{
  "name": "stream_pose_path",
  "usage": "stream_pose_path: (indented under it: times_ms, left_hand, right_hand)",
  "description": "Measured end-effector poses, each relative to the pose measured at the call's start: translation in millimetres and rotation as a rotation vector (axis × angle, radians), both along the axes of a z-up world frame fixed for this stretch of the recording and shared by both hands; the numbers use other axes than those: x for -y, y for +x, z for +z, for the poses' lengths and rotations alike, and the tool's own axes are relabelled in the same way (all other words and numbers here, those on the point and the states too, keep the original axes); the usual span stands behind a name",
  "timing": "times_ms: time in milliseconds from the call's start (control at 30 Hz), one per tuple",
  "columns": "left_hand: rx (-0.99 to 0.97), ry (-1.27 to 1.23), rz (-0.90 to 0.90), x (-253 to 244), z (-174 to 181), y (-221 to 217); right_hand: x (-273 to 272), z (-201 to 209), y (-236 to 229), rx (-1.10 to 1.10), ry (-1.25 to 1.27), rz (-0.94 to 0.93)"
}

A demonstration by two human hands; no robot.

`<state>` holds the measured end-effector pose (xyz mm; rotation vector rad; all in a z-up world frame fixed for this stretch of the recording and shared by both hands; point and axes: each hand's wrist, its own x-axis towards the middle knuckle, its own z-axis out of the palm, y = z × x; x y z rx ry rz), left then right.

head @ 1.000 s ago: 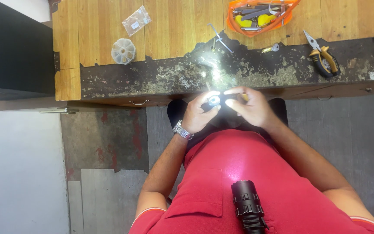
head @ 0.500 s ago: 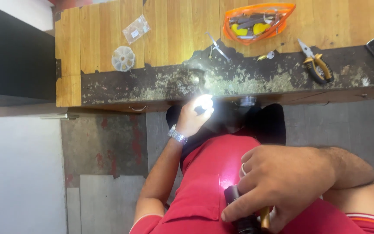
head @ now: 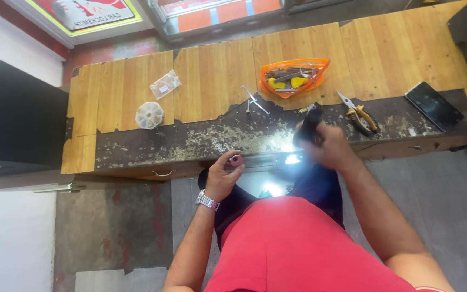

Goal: Examining and probing the internal mechanism of a lock cylinder using a flashlight and a small tool.

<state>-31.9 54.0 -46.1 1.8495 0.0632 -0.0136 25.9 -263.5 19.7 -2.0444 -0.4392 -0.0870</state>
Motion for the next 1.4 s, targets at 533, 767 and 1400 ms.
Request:
stream_pose_path:
  times_ms: [533, 767, 1400]
  left_hand:
    - [-0.014, -0.071, -0.012, 1.5, -10.9, -6.8]
    - [-0.018, -0.09, -0.034, 1.2, -20.3, -1.5]
    - [0.561, 0.45, 0.224, -4.8, -82.7, 93.5]
  right_hand:
    - [32.6, -115.0, 39.3, -0.027, -0.527, -0.35]
    - [42.8, -140.3, 40.0, -0.045, -0.438, -0.435]
    - [39.5, -129.6, 20.5, -0.086, -0.149, -0.577]
